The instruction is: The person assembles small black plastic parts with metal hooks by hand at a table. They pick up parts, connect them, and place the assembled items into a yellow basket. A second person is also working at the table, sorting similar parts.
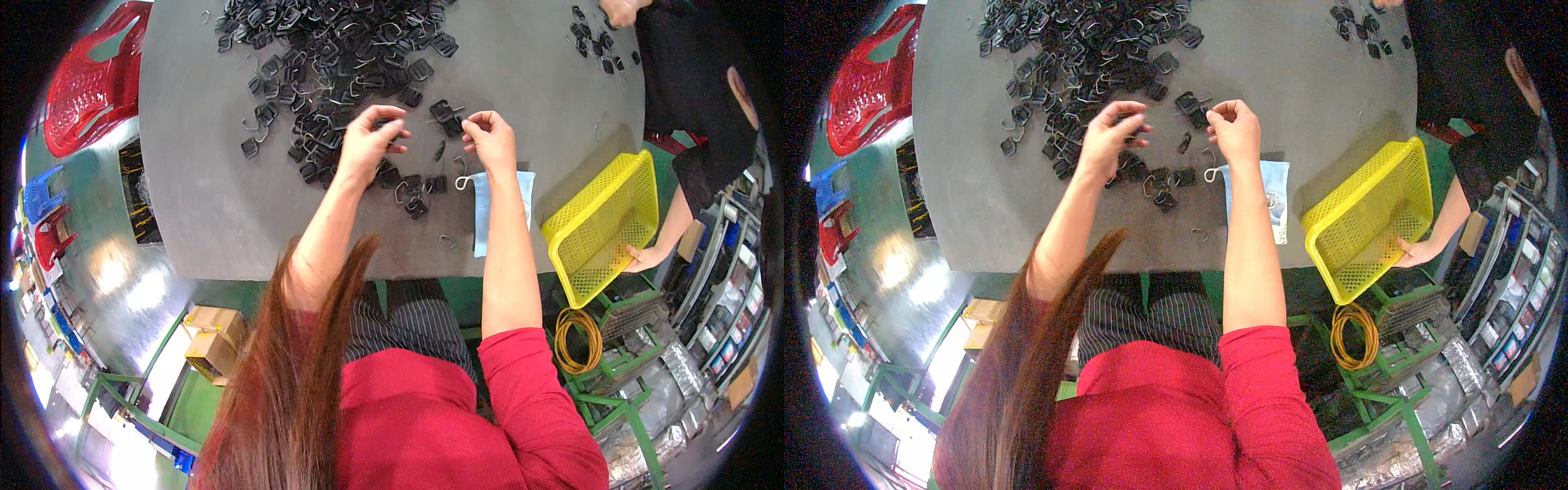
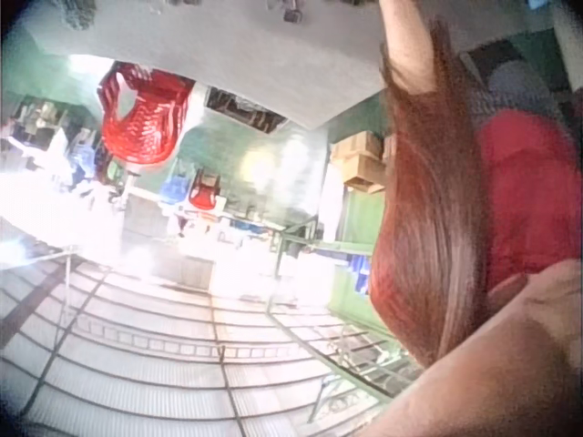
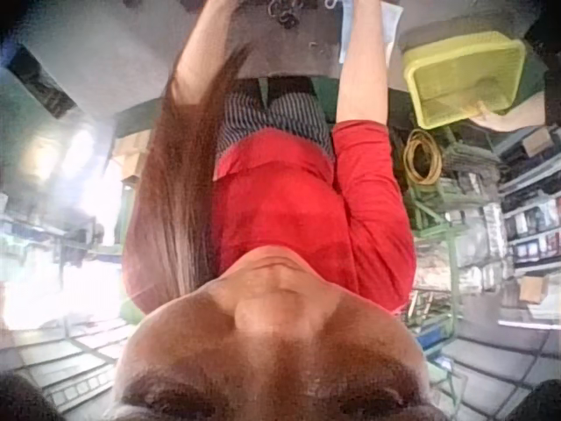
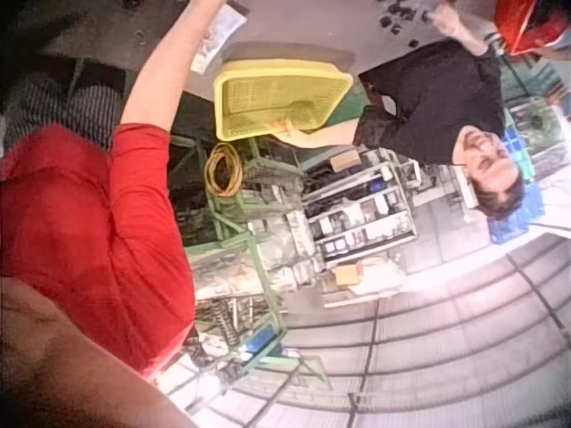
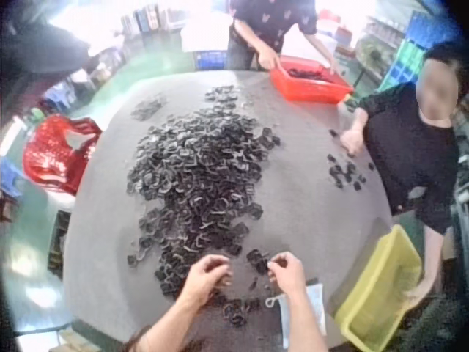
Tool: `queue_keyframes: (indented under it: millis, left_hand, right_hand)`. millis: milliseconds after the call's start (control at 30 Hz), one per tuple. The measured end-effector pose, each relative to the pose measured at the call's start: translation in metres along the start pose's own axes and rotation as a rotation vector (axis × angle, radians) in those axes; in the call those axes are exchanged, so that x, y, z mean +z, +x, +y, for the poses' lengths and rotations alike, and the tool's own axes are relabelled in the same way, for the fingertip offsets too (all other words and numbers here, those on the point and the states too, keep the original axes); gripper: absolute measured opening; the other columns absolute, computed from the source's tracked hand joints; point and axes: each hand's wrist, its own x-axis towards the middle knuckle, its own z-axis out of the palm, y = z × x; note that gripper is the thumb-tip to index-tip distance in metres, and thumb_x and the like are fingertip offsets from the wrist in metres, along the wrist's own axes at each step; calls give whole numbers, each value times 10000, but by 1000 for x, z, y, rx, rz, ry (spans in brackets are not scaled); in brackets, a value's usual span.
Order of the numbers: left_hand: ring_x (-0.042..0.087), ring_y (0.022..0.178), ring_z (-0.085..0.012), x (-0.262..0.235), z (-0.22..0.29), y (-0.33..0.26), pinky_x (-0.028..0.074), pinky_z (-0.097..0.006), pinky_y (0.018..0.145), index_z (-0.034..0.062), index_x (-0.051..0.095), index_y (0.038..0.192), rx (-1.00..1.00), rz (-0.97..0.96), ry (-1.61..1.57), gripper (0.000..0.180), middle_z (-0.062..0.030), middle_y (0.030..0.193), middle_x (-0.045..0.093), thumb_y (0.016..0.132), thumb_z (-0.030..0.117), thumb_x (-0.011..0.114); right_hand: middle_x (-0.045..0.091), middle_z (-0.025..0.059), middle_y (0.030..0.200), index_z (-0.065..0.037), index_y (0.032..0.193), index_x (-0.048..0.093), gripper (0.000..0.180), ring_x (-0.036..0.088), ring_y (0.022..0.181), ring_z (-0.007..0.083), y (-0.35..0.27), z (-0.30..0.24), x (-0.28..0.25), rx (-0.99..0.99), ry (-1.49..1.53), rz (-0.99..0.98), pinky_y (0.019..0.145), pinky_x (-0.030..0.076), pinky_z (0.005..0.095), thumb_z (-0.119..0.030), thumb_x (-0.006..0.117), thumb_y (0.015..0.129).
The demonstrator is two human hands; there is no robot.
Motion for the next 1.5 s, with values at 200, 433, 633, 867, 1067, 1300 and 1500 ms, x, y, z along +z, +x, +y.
queue_keyframes:
  millis: [200, 433, 633, 867, 1067, 1300, 1500]
  left_hand:
    - [640, 779, -360, 26, 11, 25, 503, -426, 660, 92, 562, 1050, 292, 380, 974, 402, -183, 803, 651, 775, 349, 706]
    - [655, 818, -295, 18, 11, 33, 504, -390, 709, 79, 581, 1008, 206, 233, 950, 388, -149, 853, 668, 736, 308, 736]
    - [516, 627, -64, -38, 27, 13, 374, -175, 470, 114, 557, 897, -140, -409, 103, 196, 19, 761, 550, 801, 219, 693]
    - [548, 654, -64, -23, 43, 30, 313, -194, 431, 145, 535, 756, -87, -180, -132, 197, 31, 741, 567, 869, 278, 626]
    - [640, 627, -253, 24, 30, 63, 486, -367, 574, 97, 633, 955, 431, 254, 1030, 306, -101, 676, 643, 768, 326, 712]
    - [638, 664, -273, 17, 29, 68, 483, -401, 607, 139, 621, 956, 327, 149, 1030, 283, -76, 680, 639, 771, 338, 697]
    - [640, 685, -272, 35, 25, 68, 486, -397, 607, 139, 570, 1085, 480, 161, 1051, 409, -65, 696, 640, 768, 363, 699]
  right_hand:
    - [571, 101, 996, -85, 966, 555, 434, 594, 901, 300, -30, -21, 33, -201, -571, 145, 747, 483, 410, -272, 796, 657]
    - [627, 31, 870, -81, 1011, 567, 316, 609, 749, 149, -1, -11, 6, 33, 538, -311, 617, 488, 266, -168, 733, 757]
    - [620, 81, 981, -54, 1041, 569, 355, 619, 837, 182, 87, -69, 8, -80, 60, -58, 671, 519, 309, -233, 720, 775]
    - [653, 110, 863, -58, 960, 642, 378, 631, 853, 246, 93, -64, 41, -537, -487, 31, 725, 488, 391, -274, 778, 682]
    - [633, -13, 804, -110, 936, 631, 200, 603, 708, 84, 23, -44, -13, 131, 800, -454, 525, 447, 203, -177, 731, 776]
    - [672, 71, 854, -91, 930, 646, 307, 651, 860, 180, 36, -38, -4, -121, -161, -210, 698, 511, 325, -266, 761, 706]
    - [672, 100, 825, -104, 880, 645, 268, 648, 812, 303, 0, -43, 13, -289, -534, -26, 694, 501, 403, -255, 752, 687]
